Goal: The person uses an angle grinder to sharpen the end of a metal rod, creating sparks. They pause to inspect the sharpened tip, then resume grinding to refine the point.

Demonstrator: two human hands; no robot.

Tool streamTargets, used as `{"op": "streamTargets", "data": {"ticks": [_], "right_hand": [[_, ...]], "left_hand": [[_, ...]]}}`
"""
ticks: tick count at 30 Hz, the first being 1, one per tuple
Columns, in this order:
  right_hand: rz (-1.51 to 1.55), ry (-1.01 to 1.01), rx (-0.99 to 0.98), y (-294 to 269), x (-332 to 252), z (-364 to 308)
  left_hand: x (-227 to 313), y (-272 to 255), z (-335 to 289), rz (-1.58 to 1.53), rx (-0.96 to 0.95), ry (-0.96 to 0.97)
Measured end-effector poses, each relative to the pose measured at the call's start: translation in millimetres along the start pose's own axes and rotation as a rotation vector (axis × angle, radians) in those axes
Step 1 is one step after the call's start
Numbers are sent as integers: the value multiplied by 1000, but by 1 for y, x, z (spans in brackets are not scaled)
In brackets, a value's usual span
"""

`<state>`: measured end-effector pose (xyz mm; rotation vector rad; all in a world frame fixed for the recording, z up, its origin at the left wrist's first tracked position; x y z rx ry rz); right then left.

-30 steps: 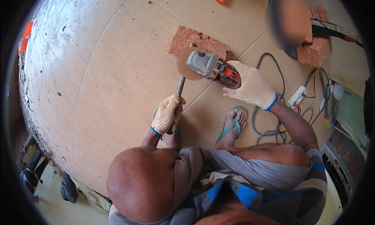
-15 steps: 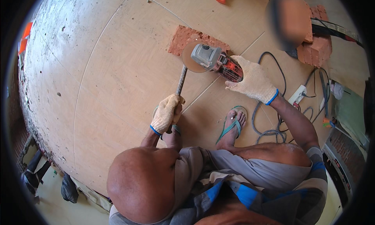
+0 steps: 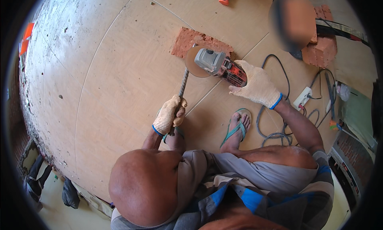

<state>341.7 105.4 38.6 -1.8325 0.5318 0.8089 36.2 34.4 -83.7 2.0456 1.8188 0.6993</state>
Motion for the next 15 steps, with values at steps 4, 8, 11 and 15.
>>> {"op": "streamTargets", "data": {"ticks": [4, 8, 11, 15], "right_hand": [[27, 21, -29, 9, 3, -3], [-10, 83, 45, 1, 13, -2], [18, 110, 76, -14, 12, -13], [13, 222, 104, -36, 13, -45]], "left_hand": [[-6, 3, 6, -98, -102, -35], [-6, 2, 9, -101, -136, -18], [4, -3, 5, 38, -45, 77], [15, -16, -12, 283, 169, 226]]}}
Point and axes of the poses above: each hand's wrist, its own z-axis towards the middle knuckle, its own y-axis out of the palm, x = y × z, the point moved 10 cm from there along z, towards the middle knuckle, and after that the axes turned 14 degrees about -y, right-handed, at the moved point
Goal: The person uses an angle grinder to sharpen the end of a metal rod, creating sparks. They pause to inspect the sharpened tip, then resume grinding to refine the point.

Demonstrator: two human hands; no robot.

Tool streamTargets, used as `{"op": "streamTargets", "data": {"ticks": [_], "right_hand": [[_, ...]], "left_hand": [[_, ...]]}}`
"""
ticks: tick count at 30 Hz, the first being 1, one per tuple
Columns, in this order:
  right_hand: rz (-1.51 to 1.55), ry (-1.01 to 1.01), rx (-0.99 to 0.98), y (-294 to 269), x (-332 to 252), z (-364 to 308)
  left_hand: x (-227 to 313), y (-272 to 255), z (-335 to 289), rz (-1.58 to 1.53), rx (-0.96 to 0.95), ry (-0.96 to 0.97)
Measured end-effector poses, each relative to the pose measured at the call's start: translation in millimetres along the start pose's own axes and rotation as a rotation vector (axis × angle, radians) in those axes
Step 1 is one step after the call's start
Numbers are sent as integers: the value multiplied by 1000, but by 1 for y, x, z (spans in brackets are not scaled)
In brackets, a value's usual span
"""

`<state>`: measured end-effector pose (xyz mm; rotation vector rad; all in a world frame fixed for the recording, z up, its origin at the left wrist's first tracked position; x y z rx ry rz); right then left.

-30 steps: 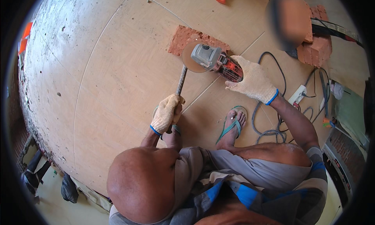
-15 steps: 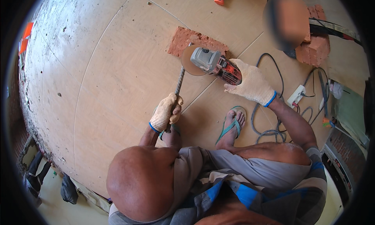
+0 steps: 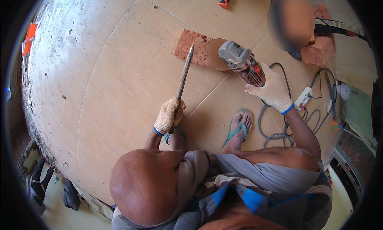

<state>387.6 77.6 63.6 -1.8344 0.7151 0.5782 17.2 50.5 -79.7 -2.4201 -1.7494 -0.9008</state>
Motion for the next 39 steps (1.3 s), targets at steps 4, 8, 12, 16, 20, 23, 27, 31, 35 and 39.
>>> {"op": "streamTargets", "data": {"ticks": [4, 8, 12, 16, 20, 23, 27, 31, 35, 39], "right_hand": [[-13, -28, 112, -24, -6, -24], [43, -59, 177, -35, -12, -39], [5, -116, 209, -44, -26, -48], [41, -124, 200, -46, -39, -55], [100, -140, 164, -36, -57, -61], [43, -267, 156, -29, -82, -65], [8, -312, 106, -17, -97, -67], [8, -309, 87, -6, -101, -64], [52, -333, 72, 0, -104, -64], [8, -345, 75, 1, -102, -63]], "left_hand": [[9, 0, -15, 40, -44, 138], [-2, 12, -22, -220, -302, 43], [-3, 25, -34, -379, -474, -3], [9, 22, -43, -247, -337, 123], [16, 6, -58, 47, -14, 201], [18, 4, -69, 132, 46, 201], [20, 6, -81, 177, 64, 212], [21, 8, -84, 198, 81, 193], [25, 12, -87, 225, 76, 235], [19, 10, -85, 202, 71, 194]]}}
Point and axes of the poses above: each hand's wrist, its own z-axis towards the middle knuckle, its own y-axis out of the palm, x = y × z, the point moved 10 cm from there along z, towards the middle knuckle, and after that the axes turned 14 degrees about -y, right-handed, at the moved point
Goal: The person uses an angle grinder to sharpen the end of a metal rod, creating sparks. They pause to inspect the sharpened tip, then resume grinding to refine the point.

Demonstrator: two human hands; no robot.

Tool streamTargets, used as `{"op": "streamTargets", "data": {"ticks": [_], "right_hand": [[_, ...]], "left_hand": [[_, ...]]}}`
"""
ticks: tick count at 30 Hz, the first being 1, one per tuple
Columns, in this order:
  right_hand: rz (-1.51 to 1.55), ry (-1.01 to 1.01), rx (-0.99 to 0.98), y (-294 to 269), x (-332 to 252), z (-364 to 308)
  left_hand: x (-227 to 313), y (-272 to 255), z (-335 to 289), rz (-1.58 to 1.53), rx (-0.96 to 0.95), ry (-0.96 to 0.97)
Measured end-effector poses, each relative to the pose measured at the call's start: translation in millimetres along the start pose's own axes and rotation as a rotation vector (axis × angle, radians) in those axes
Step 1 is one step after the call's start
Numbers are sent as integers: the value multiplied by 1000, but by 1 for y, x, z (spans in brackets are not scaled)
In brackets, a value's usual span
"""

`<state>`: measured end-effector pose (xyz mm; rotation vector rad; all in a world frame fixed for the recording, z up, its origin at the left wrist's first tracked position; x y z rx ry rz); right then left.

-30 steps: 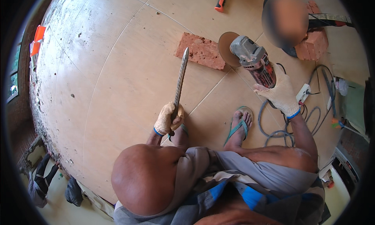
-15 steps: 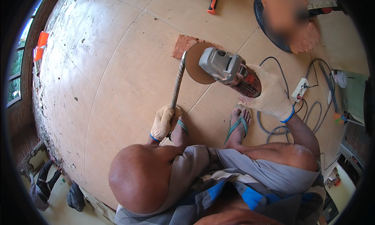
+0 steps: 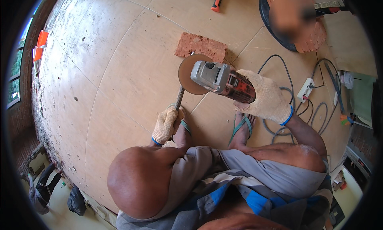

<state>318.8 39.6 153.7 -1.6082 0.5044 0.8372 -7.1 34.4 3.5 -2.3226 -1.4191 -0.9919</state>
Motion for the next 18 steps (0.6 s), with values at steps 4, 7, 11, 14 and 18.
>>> {"op": "streamTargets", "data": {"ticks": [4, 7, 11, 14, 18], "right_hand": [[2, 93, -17, 3, 19, 0], [-15, 81, -5, 3, 21, -2], [32, 57, -4, 12, 22, -2], [0, 64, -34, 20, 31, -1], [-35, 106, -75, 33, 56, 0]], "left_hand": [[-7, -5, 1, 66, 59, -32], [-11, -10, 3, 117, 107, -45], [-13, -10, 18, 122, 103, -18], [-21, -16, 36, 254, 149, -84], [-13, -12, 63, 504, 152, 25]]}}
Point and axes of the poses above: each hand's wrist, its own z-axis towards the middle knuckle, its own y-axis out of the palm, x = y × z, the point moved 10 cm from there along z, towards the middle knuckle, and after that the axes turned 14 degrees about -y, right-handed, at the moved point
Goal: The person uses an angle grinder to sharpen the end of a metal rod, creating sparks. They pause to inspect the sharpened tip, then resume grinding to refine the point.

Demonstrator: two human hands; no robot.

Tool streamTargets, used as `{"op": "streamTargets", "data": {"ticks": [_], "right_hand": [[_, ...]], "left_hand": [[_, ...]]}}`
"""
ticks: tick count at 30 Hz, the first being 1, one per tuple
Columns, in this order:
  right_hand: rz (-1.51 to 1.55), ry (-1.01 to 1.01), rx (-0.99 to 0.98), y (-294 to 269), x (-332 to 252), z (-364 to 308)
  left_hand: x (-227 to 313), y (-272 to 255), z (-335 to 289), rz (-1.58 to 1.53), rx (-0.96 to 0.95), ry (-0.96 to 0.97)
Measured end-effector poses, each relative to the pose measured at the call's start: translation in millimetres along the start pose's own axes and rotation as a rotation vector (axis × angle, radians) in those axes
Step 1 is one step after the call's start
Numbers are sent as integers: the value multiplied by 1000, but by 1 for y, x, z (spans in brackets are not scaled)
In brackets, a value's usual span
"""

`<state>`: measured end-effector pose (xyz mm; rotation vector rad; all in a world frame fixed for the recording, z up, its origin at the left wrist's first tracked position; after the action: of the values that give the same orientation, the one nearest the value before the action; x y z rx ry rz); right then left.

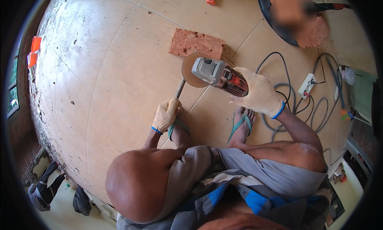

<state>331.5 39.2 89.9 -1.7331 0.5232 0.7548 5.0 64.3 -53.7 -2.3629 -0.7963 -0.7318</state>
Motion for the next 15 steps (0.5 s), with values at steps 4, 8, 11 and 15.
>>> {"op": "streamTargets", "data": {"ticks": [4, 8, 11, 15], "right_hand": [[-12, 74, -44, 17, 26, 4], [65, 89, -46, 28, 40, 11], [64, 88, -49, 32, 45, 18], [82, 131, -89, 36, 51, 25]], "left_hand": [[-17, 6, 14, -100, -64, -230], [-8, 8, 15, -150, -85, -290], [-3, 9, 11, -189, -96, -329], [-5, 10, 8, -190, -99, -350]]}}
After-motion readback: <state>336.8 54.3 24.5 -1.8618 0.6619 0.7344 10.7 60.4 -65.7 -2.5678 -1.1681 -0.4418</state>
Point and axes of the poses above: each hand's wrist, its own z-axis towards the middle knuckle, its own y-axis out of the palm, x = y × z, the point moved 10 cm from there along z, towards the middle knuckle, and after that the axes turned 14 degrees about -y, right-handed, at the moved point
